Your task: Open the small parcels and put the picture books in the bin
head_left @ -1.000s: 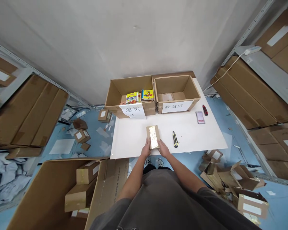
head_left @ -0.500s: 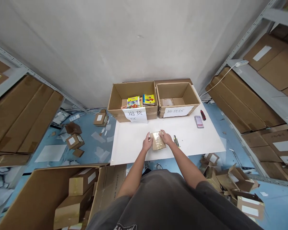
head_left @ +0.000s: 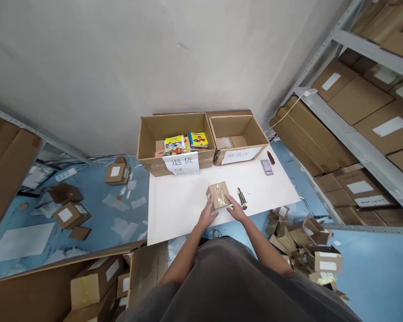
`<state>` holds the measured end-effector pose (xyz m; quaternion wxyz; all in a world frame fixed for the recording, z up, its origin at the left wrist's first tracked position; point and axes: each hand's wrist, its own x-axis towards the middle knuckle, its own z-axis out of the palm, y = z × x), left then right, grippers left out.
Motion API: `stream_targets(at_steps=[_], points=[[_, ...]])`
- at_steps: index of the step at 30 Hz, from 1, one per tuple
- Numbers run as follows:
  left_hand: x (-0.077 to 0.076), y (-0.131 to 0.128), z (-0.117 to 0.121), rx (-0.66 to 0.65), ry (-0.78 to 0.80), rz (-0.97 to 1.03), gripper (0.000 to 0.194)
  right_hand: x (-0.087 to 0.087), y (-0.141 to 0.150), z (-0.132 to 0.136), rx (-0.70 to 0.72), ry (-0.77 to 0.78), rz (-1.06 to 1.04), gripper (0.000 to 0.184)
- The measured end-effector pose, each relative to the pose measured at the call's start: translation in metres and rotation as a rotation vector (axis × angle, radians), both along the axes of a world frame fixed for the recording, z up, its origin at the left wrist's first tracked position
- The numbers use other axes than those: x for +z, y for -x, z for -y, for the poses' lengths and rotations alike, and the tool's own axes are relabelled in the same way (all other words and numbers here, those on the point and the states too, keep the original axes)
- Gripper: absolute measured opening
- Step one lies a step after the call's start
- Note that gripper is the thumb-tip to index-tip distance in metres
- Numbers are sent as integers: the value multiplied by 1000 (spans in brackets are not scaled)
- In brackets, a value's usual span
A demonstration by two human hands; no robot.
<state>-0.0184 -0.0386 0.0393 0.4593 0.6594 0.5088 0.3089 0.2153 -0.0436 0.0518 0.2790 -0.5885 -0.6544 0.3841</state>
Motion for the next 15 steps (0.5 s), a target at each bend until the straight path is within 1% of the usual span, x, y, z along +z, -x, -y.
stream_targets(at_steps=[1,3,6,8,9,10,12,13,15], points=[[0,-2,1,12,11,30,87,1,3,2,-19,-22,13,71],[5,-7,-6,90,45,45,74,10,7,-6,-78,-43,49,63],[20,-7,-32,237,76,2,62,31,11,-40,-140,-22,110,58],[26,-5,-54,339,83,-31,59,39,16,-68,-159,6,165,58],[26,-5,-63,360,110,-56,61,40,20,-81,-157,39,210,58],[23,-5,-71,354,160,-86,66,37,24,-93,-146,86,264,59],[11,-8,-80,275,313,-136,82,25,34,-109,-100,229,379,64],[4,-10,-82,225,393,-149,88,18,38,-114,-68,305,423,67],[-10,-13,-80,170,492,-150,87,3,41,-115,-18,400,459,72]])
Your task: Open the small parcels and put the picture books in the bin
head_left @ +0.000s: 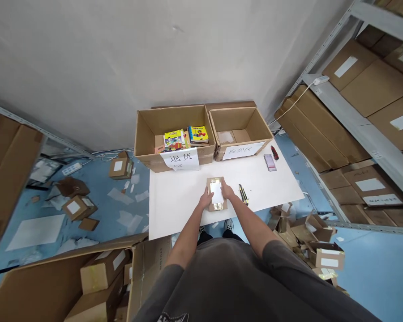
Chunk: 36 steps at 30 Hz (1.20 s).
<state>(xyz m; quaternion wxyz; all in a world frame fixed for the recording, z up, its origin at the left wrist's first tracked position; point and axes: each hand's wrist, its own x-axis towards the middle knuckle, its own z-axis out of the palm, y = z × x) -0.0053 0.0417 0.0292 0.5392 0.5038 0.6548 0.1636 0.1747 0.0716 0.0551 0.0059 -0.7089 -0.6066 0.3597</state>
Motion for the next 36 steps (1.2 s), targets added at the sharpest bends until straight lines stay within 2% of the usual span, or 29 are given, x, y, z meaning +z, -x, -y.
stream_targets(at_steps=[3,6,8,10,12,13,16,18,20,23,26,28,31,34,36], points=[[-13,0,12,42,-39,-43,80,-13,-13,12,-1,-53,-58,72],[-19,9,35,77,-163,-52,77,-18,-39,41,-10,-167,-168,72],[-23,17,55,-6,-241,14,80,-23,-52,67,71,-169,-260,79],[-28,20,75,-152,-284,73,92,-30,-56,94,182,-131,-335,88],[-30,18,89,-218,-294,92,97,-35,-52,115,208,-114,-358,90],[-29,16,92,-211,-296,91,95,-35,-49,120,189,-120,-357,87],[-14,10,87,-119,-317,70,81,-22,-45,114,133,-212,-353,68],[4,8,74,-65,-357,67,73,-4,-48,93,123,-304,-340,57],[20,4,59,12,-409,73,72,15,-50,64,95,-357,-288,53],[31,-7,39,134,-396,43,74,31,-44,23,60,-268,-165,56],[28,-14,20,216,-298,2,73,29,-31,2,80,-144,-147,60],[24,-8,11,245,-237,1,72,24,-25,2,84,-129,-199,63],[20,12,11,249,-228,11,71,17,-25,23,68,-217,-290,68],[15,25,31,207,-266,99,71,10,-30,58,105,-303,-318,77],[13,24,48,120,-265,160,83,6,-32,79,149,-280,-307,82]])
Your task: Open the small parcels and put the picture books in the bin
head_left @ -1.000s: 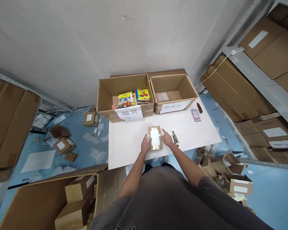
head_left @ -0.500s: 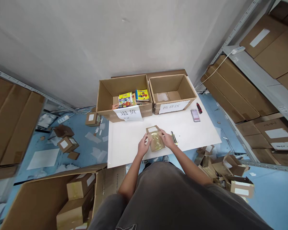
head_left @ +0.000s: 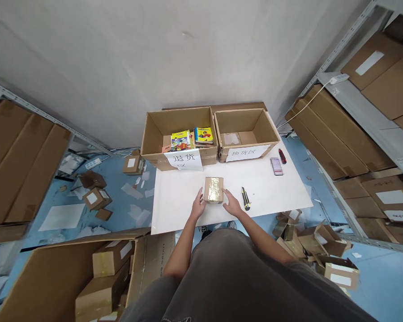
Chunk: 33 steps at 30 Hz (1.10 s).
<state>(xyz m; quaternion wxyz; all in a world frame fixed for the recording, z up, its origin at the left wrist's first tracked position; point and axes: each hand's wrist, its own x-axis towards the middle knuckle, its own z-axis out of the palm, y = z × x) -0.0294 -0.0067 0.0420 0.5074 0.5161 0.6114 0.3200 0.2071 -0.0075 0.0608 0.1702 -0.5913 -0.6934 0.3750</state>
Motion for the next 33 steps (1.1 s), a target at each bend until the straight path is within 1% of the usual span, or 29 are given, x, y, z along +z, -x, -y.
stream_targets(at_steps=[2,4,6,8,10,12,14,15,16,18,20,21,24,26,27,29,33], points=[[1,-7,13,-52,-11,-11,92,-1,0,11,13,53,6,81],[6,-13,16,-19,-18,-57,89,3,1,7,-9,80,7,75],[14,-16,8,66,-32,-107,79,10,2,-10,-46,48,10,69],[20,-15,-5,136,-58,-137,73,17,4,-34,-63,-7,15,67],[19,-14,-18,147,-56,-161,72,17,7,-56,-39,-24,47,66],[11,-15,-25,73,32,-188,76,8,12,-69,16,43,119,64],[-1,-18,-26,-31,161,-207,82,-6,15,-71,68,133,171,66],[-6,-19,-24,-72,201,-216,84,-13,16,-67,85,160,174,68],[-11,-19,-22,-96,207,-233,86,-20,16,-63,93,169,166,70],[-17,-17,-18,-101,157,-310,89,-29,13,-52,85,158,148,72],[-17,-13,-18,-124,100,-435,99,-31,8,-42,52,138,172,73],[-15,-11,-20,-166,84,-496,108,-31,4,-38,36,119,192,75],[-6,-6,-31,-389,62,-628,137,-27,-13,-29,2,22,234,78],[-1,-6,-38,-515,77,-685,146,-26,-31,-23,-30,-21,257,77],[1,-6,-41,-551,94,-714,147,-26,-43,-19,-55,-25,272,77],[4,-7,-44,-584,129,-781,146,-30,-69,-10,-116,0,303,77],[5,-10,-46,-585,145,-884,144,-41,-126,11,-250,100,333,78]])
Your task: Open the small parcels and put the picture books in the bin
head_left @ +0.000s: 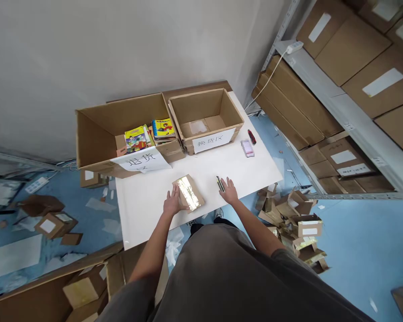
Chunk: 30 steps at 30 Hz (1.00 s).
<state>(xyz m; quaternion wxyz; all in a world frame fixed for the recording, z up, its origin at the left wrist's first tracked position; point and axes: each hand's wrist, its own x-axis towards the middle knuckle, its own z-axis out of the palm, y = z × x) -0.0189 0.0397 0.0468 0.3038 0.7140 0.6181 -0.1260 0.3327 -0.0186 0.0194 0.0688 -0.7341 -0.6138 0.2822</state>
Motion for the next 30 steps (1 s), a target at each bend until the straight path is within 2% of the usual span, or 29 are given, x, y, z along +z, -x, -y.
stream_targets(at_steps=[3,6,11,13,15,19,22,24,27,30], points=[[0,-4,0,1,37,-62,143,-14,-30,7,-50,53,-1,75],[-1,-8,1,5,46,-124,145,-35,-39,0,-44,108,-5,64],[-6,-9,5,27,32,-124,148,-70,-21,-25,-88,265,47,43],[-7,-10,6,43,42,-111,148,-76,-12,-34,-108,316,82,41],[-7,-11,6,62,59,-93,149,-74,-8,-42,-107,367,102,43],[-8,-10,7,98,52,-12,150,-51,-4,-54,-71,400,85,43],[-11,-10,10,107,-23,61,147,-19,8,-62,-67,273,24,39],[-14,-13,13,102,-72,83,145,7,27,-67,-25,150,-37,49],[-15,-21,15,113,-106,128,144,47,70,-74,122,16,-110,67],[-12,-28,14,118,-84,137,142,75,115,-79,290,-25,-89,68]])
